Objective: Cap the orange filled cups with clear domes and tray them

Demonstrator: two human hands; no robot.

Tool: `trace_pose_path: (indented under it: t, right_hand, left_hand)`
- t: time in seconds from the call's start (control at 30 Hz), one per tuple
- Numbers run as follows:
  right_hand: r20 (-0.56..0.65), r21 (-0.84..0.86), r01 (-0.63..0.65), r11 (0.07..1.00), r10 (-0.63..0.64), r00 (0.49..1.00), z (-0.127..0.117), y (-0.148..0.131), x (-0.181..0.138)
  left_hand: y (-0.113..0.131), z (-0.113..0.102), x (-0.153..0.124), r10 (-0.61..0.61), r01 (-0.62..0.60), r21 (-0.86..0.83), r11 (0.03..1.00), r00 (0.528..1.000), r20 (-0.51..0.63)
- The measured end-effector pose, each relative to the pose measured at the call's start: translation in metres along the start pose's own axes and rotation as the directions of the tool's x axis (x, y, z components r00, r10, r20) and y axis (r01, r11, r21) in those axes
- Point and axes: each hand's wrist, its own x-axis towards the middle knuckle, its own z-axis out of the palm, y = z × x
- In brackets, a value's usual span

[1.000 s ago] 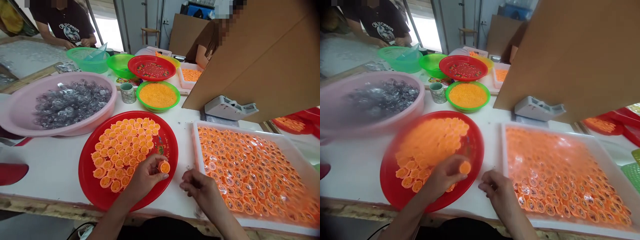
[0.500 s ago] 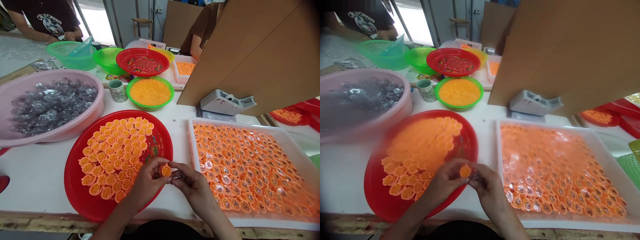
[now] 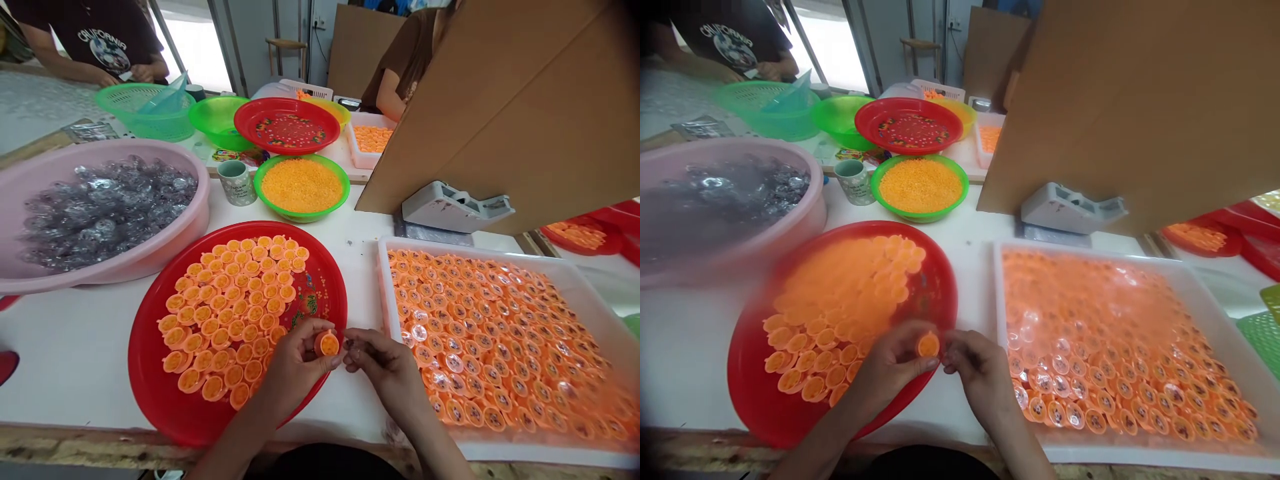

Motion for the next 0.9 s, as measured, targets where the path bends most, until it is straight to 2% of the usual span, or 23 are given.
trace_pose_path:
  t: [0.1,0.27,0.47,0.67,0.77,0.9]
  right_hand:
    - [0.074,0.083,0.008,0.997,-0.014,0.997,-0.002,-0.004,0.001]
    - [-0.036,0.037,-0.005,0.999,0.007,0.999,-0.008,-0.004,0.002]
    - [0.05,0.017,-0.003,1.0,0.002,0.999,-0.011,-0.01,0.005]
    - [0.008,-0.076,-0.034,0.997,0.034,0.999,-0.009,-0.01,0.009]
    - [-0.035,-0.224,0.033,0.974,-0.042,0.999,-0.005,-0.01,0.006]
    - [-0.137,-0.366,0.126,0.922,-0.187,0.973,0.001,-0.011,0.0]
  left_hand:
    - [0.001,0.0,0.0,-0.011,0.011,-0.01,1.0,1.0,0.006]
    - [-0.007,-0.002,0.004,0.004,-0.003,0.003,1.0,1.0,-0.027]
    - [-0.012,-0.002,0.006,-0.019,0.021,-0.038,0.999,0.999,0.049]
    - [0.003,0.001,-0.002,0.023,-0.044,0.155,0.987,0.99,0.137]
    - [0.004,0.002,-0.003,0.107,-0.133,0.205,0.97,0.985,0.133]
    - [-0.003,0.004,-0.003,0.186,-0.188,0.193,0.963,0.982,0.029]
